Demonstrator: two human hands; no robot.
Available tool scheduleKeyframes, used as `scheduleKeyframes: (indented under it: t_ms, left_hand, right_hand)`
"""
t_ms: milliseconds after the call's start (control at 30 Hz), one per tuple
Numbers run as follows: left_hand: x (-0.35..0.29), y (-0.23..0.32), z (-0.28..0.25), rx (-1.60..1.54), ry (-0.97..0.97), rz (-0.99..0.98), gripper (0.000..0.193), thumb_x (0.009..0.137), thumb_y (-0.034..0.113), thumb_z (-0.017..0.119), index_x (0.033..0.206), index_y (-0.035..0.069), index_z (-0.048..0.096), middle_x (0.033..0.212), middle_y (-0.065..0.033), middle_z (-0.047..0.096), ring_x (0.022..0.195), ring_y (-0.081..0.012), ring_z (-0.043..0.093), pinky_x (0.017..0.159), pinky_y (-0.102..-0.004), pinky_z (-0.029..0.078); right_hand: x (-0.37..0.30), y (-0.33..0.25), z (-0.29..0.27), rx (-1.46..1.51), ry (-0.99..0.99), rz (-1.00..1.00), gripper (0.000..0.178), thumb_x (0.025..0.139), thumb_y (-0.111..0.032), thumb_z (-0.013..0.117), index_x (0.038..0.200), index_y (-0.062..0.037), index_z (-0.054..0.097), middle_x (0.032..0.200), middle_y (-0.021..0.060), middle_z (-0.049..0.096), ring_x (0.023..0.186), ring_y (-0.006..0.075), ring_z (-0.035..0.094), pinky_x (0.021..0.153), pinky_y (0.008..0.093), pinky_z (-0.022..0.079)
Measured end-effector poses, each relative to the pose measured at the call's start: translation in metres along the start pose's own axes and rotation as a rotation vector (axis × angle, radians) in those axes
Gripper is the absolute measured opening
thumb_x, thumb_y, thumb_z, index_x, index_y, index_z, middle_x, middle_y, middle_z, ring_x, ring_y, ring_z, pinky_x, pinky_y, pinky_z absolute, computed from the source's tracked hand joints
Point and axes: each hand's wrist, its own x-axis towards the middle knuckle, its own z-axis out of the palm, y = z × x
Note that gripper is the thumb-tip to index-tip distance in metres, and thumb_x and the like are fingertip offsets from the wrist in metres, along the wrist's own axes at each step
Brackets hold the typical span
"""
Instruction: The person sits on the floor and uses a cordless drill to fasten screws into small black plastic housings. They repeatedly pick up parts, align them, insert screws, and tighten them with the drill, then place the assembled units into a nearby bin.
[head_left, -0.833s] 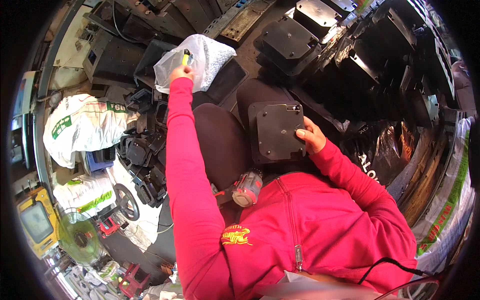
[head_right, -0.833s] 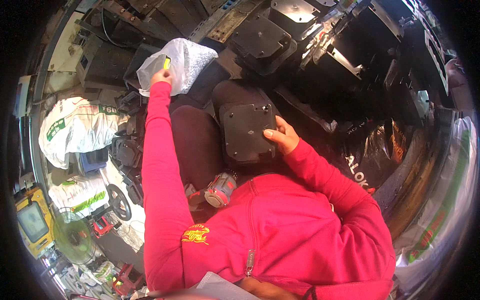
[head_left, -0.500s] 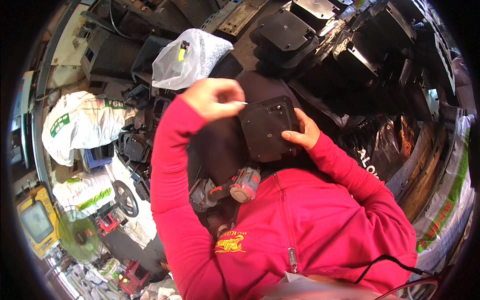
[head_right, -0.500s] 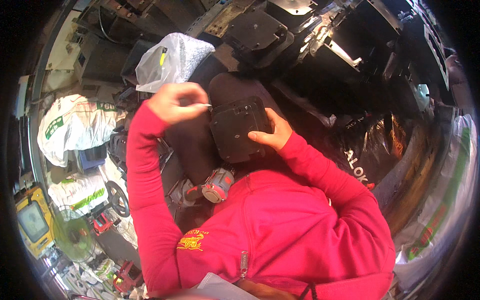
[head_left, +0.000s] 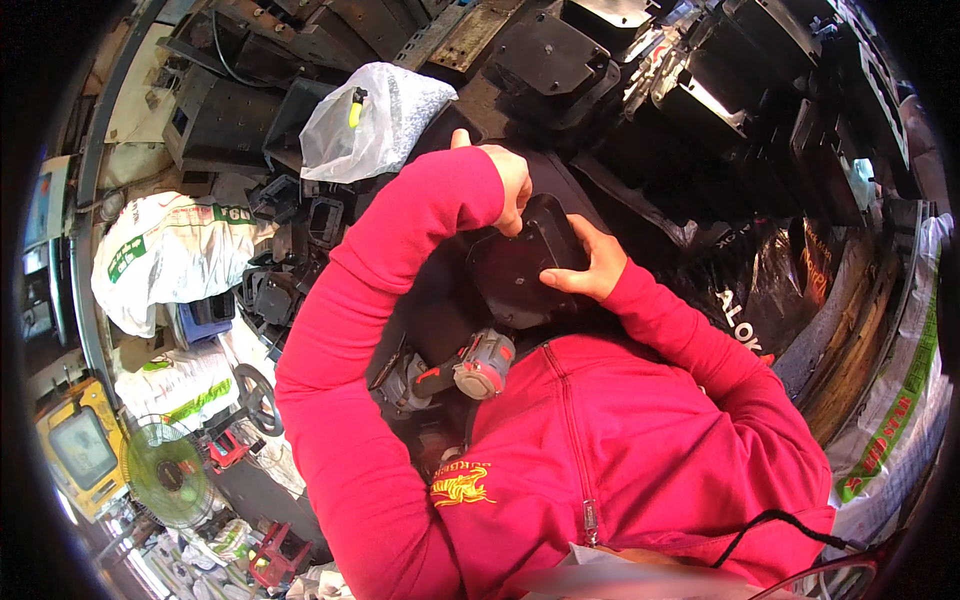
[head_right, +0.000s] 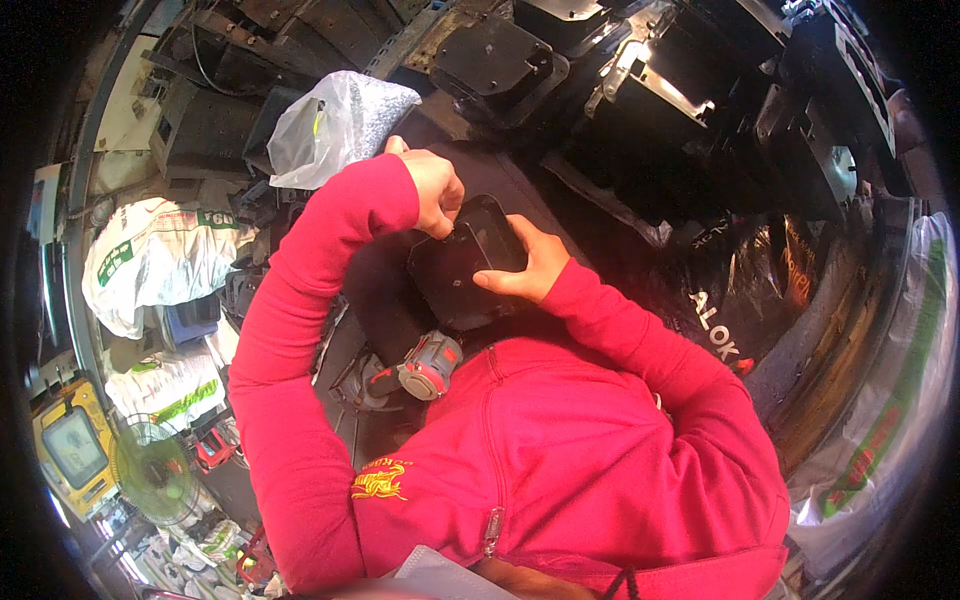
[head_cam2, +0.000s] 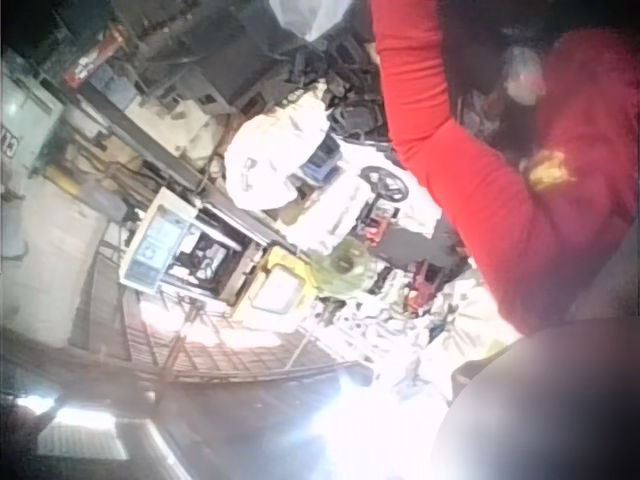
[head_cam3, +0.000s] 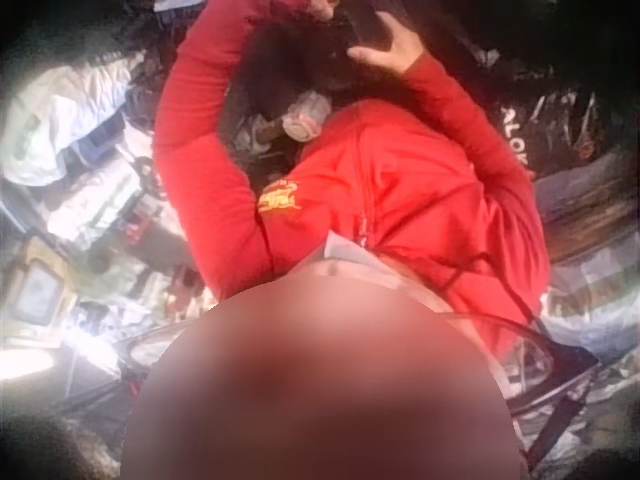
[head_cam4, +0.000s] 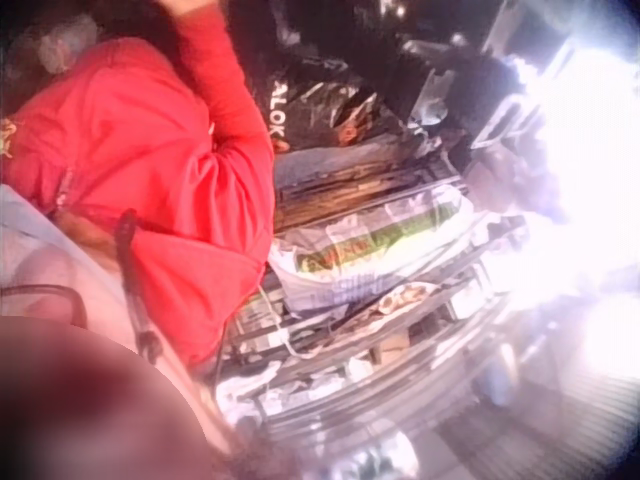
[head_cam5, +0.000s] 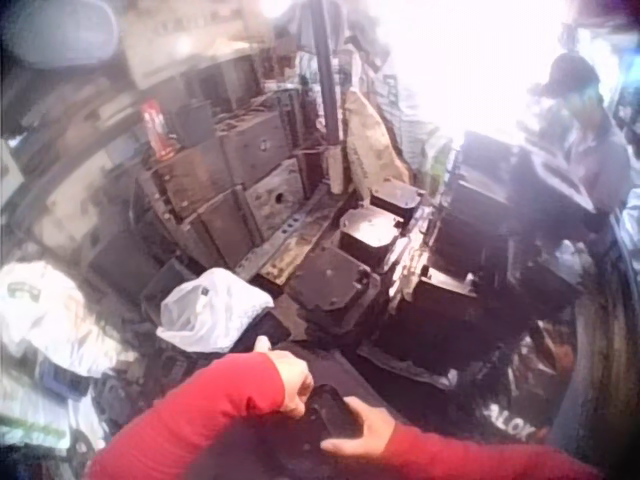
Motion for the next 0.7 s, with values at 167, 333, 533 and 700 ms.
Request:
scheduleKeyframes:
  t_ms: [167,333,533,700]
  left_hand:
    - [0.003,0.003,-0.001,0.034,-0.023,-0.028,0.017,0.065,0.024,0.074,0.081,0.017,0.074,0.080,-0.0007,0.072,0.085,-0.0189,0.067,0.090,-0.0433,0.027]
    - [0.007,0.011,0.006,0.125,-0.007,-0.067,0.014,0.067,0.023,0.074,0.080,0.017,0.074,0.080,-0.0007,0.072,0.086,-0.0191,0.067,0.093,-0.0472,0.027]
    - [0.002,0.002,0.004,-0.106,-0.070,-0.046,0.013,0.070,0.026,0.076,0.081,0.017,0.075,0.080,0.0001,0.072,0.089,-0.0194,0.068,0.094,-0.0528,0.033]
    - [-0.002,0.018,0.002,-0.055,-0.065,-0.128,0.017,0.074,0.024,0.075,0.089,0.017,0.074,0.088,-0.0022,0.073,0.093,-0.0220,0.068,0.090,-0.0502,0.041]
  right_hand:
    - [0.001,0.001,-0.005,0.002,-0.076,0.072,0.066,0.075,-0.023,0.083,0.128,-0.0001,0.050,0.112,0.0059,0.061,0.104,0.0125,0.056,0.092,0.0283,0.045]
    - [0.005,0.011,-0.002,0.001,-0.012,-0.008,0.067,0.071,-0.034,0.082,0.122,-0.0006,0.054,0.103,0.0112,0.065,0.094,0.0172,0.061,0.084,0.0315,0.048]
    - [0.003,0.016,-0.002,0.028,-0.003,-0.043,0.068,0.070,-0.037,0.082,0.120,0.0000,0.055,0.099,0.0121,0.066,0.090,0.0188,0.063,0.080,0.0321,0.049]
    - [-0.002,0.012,-0.009,0.063,-0.065,0.070,0.070,0.070,-0.034,0.082,0.124,0.0004,0.053,0.100,0.0114,0.066,0.092,0.0175,0.062,0.082,0.0311,0.049]
